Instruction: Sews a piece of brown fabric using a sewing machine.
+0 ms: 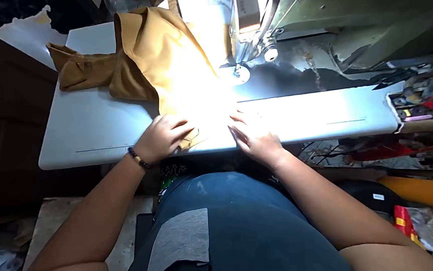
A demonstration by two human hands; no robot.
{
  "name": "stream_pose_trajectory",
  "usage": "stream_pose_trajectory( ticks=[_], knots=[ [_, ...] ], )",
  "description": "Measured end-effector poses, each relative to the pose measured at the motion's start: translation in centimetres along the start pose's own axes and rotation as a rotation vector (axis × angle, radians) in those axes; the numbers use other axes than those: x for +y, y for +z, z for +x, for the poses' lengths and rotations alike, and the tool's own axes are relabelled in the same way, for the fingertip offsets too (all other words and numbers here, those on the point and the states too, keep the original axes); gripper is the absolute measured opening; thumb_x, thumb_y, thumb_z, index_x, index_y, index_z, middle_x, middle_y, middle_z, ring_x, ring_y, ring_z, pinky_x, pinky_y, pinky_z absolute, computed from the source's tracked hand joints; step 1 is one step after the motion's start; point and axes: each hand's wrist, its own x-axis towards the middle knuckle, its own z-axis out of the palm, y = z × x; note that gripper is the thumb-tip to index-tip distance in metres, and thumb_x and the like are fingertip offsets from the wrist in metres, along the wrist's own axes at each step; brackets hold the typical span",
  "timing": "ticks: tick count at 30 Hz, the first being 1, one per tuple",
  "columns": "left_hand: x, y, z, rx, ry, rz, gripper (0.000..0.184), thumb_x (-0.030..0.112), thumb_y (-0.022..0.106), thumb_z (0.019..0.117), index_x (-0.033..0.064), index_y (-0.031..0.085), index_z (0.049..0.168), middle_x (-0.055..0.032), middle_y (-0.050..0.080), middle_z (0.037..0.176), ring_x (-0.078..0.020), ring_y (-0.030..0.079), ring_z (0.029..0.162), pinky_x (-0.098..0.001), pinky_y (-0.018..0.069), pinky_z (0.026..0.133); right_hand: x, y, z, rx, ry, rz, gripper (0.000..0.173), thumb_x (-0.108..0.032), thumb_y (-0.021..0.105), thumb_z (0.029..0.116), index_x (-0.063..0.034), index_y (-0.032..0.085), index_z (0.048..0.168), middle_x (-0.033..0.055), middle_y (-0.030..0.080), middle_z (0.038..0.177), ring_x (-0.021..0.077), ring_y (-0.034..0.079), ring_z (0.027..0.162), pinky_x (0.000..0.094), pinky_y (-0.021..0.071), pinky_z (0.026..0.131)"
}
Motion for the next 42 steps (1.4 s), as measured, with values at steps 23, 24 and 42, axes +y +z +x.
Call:
stream_pose_trajectory(
  ticks=[23,24,42],
  knots=[
    [4.8,0.5,-4.7,0.129,-0.075,-0.101,0.019,0.018,0.063,0.0947,0.0064,0.078,0.095,-0.0097,0.069,0.088,-0.0259,0.068,0.084,-0.0433,0.0561,0.076,-0.2,-0.5,-0.3,-0.124,0.043,0.009,0.038,-0.032,0.047,0.1036,-0.0253,0.07,0.133,0.0096,0.065,0.14,0.0331,0.06,0.13,0.0608,0.042,0.107],
    [4.9,0.4,-6.2,0.089,-0.13,-0.148,0.019,0.02,0.064,0.0947,0.0079,0.078,0.095,-0.0077,0.07,0.089,-0.0231,0.068,0.086,-0.0408,0.0566,0.078,-0.1,-0.4,-0.3,-0.128,0.045,0.01,0.039,-0.032,0.047,0.1036,-0.0252,0.07,0.133,0.0099,0.065,0.139,0.0333,0.06,0.129,0.061,0.042,0.107],
    [4.8,-2.6,4.2,-0.245,-0.084,-0.168,0.026,0.019,0.056,0.102,0.0087,0.072,0.119,-0.0106,0.073,0.102,-0.0259,0.07,0.095,-0.0488,0.0558,0.088,0.1,-0.4,-0.1,-0.083,0.025,0.016,0.041,-0.034,0.046,0.105,-0.0158,0.069,0.134,0.007,0.062,0.145,0.0284,0.056,0.136,0.052,0.0412,0.113]
  ],
)
